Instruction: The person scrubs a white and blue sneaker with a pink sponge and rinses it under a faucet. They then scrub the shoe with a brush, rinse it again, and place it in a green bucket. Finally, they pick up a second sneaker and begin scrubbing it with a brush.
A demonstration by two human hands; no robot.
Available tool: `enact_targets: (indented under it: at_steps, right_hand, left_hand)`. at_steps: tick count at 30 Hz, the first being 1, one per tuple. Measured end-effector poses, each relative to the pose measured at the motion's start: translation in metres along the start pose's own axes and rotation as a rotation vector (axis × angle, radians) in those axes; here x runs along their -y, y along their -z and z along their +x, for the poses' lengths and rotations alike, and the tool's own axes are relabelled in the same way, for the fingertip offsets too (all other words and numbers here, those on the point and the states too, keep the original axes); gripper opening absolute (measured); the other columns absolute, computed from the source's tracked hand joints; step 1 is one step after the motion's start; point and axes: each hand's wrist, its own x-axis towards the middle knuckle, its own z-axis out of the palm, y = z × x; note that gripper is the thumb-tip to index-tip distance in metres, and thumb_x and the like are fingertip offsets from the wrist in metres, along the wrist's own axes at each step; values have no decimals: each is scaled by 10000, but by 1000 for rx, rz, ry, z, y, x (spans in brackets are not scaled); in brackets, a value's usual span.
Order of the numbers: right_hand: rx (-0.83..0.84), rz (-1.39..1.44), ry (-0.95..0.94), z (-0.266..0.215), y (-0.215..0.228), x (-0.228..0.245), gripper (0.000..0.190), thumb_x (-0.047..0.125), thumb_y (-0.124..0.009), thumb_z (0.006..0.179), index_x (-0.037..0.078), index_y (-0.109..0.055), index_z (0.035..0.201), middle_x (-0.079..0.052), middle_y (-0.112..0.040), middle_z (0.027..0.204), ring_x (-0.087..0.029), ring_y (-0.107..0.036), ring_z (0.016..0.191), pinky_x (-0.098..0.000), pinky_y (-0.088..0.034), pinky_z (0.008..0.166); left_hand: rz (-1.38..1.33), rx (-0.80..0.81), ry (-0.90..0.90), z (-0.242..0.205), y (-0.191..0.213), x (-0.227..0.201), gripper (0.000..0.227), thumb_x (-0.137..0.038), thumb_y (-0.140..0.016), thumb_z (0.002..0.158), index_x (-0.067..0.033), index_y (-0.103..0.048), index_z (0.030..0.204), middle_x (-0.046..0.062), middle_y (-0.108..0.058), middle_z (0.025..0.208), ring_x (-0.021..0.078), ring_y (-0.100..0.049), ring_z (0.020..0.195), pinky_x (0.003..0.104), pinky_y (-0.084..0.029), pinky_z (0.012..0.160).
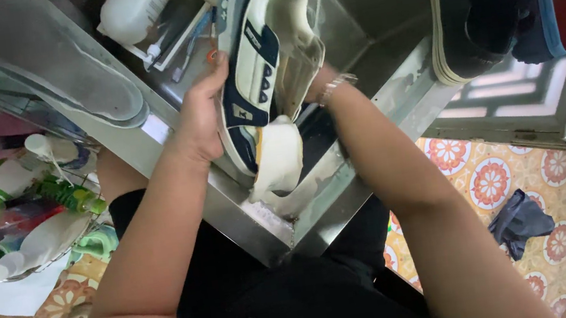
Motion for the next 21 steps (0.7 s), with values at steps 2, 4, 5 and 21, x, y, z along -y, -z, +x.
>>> enact_targets:
  at_steps: [2, 4, 5, 21]
  right_hand:
    - [-3, 41, 3, -1, 8, 8, 219, 278, -728, 856, 123, -751, 1009, -105, -735, 1021, -309, -697, 931, -471, -562, 858]
    - [-11, 122, 5, 13, 15, 10, 240, 267, -727, 865, 108, -732, 1045, -110, -721, 1053, -306, -684, 957, -466, -553, 876]
    - [-15, 162, 6, 18, 15, 8, 251, 261, -727, 870, 101, -722, 1062, -113, -714, 1068, -304, -677, 970, -463, -549, 885]
    - [-44, 797, -45, 24, 61, 14, 472, 173, -719, 942, -16, -568, 1347, -153, -603, 1323, -278, -574, 1179, -421, -476, 1030]
  left_hand:
    - [-66, 30, -35, 0, 3, -1, 411, -321, -516, 1073, -72, -568, 1397, 83, -711, 1223, 197, -715, 1068, 369, -592, 930]
    - [-131, 60, -76, 0, 4, -4, 406, -274, -519, 1088, -98, -519, 1454, 63, -684, 1281, 194, -698, 1121, 375, -582, 978]
    - [-134, 60, -82, 1, 3, -5, 427, -269, -522, 1076, -109, -500, 1472, 63, -677, 1299, 196, -701, 1131, 375, -581, 987]
    - [-337, 177, 17, 25, 34, 13, 478, -269, -535, 1005, -21, -580, 1412, 135, -703, 1260, 272, -702, 1095, 416, -533, 1016]
